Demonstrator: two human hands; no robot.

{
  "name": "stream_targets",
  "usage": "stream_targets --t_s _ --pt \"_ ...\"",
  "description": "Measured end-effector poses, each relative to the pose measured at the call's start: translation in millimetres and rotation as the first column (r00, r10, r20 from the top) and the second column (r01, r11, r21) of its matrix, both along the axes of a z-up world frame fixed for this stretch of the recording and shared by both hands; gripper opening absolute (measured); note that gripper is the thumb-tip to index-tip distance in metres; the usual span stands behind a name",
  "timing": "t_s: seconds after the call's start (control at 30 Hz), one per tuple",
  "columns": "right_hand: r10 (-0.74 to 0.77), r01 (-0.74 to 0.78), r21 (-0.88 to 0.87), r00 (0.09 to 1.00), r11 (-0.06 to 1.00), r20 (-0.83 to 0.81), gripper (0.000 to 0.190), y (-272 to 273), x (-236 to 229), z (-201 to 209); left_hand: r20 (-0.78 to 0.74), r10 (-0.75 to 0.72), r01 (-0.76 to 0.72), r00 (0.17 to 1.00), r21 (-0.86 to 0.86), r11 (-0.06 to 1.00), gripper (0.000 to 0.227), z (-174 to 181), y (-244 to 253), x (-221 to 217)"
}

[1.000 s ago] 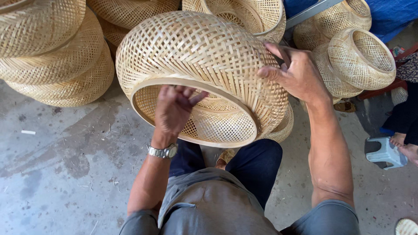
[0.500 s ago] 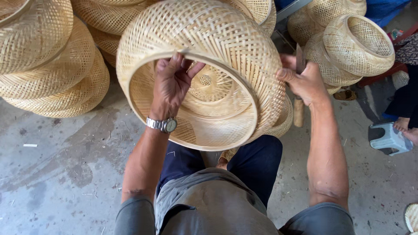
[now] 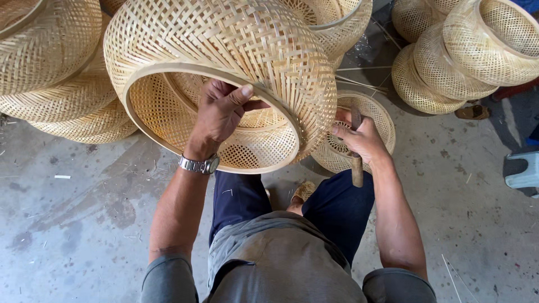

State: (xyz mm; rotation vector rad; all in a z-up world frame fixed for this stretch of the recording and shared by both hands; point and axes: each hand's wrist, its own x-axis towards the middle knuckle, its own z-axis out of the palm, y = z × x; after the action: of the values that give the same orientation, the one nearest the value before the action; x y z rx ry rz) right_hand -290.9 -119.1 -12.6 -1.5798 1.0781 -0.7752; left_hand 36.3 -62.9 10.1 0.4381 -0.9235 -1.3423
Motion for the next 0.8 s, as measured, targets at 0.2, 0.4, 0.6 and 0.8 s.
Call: stream_targets --t_s 0.2,0.4,0.6,0.8 --pt "-0.123 0.119 -0.063 0.991 0.991 -0.061 0.051 0 -15 22 -0.012 0.031 -0.031 0.999 -0.012 0.999 0.014 -12 10 -7" --pt "-0.160 -0.010 -0.601 0.960 0.800 -0.230 0.074 23 10 52 -0.050 -0.015 0.015 0.999 -0.011 1.000 0.018 -18 16 -20" --pt "-0.286 -0.140 -0.849 0.903 0.510 -0.321 0.073 33 35 72 0.012 0.029 -0.029 1.000 0.006 1.000 0.019 -22 25 -31" --pt "-0.316 -0.221 -0.811 0.841 0.542 -0.440 0.091 38 71 82 0.085 0.102 -0.101 0.991 -0.015 0.995 0.022 -23 30 -38"
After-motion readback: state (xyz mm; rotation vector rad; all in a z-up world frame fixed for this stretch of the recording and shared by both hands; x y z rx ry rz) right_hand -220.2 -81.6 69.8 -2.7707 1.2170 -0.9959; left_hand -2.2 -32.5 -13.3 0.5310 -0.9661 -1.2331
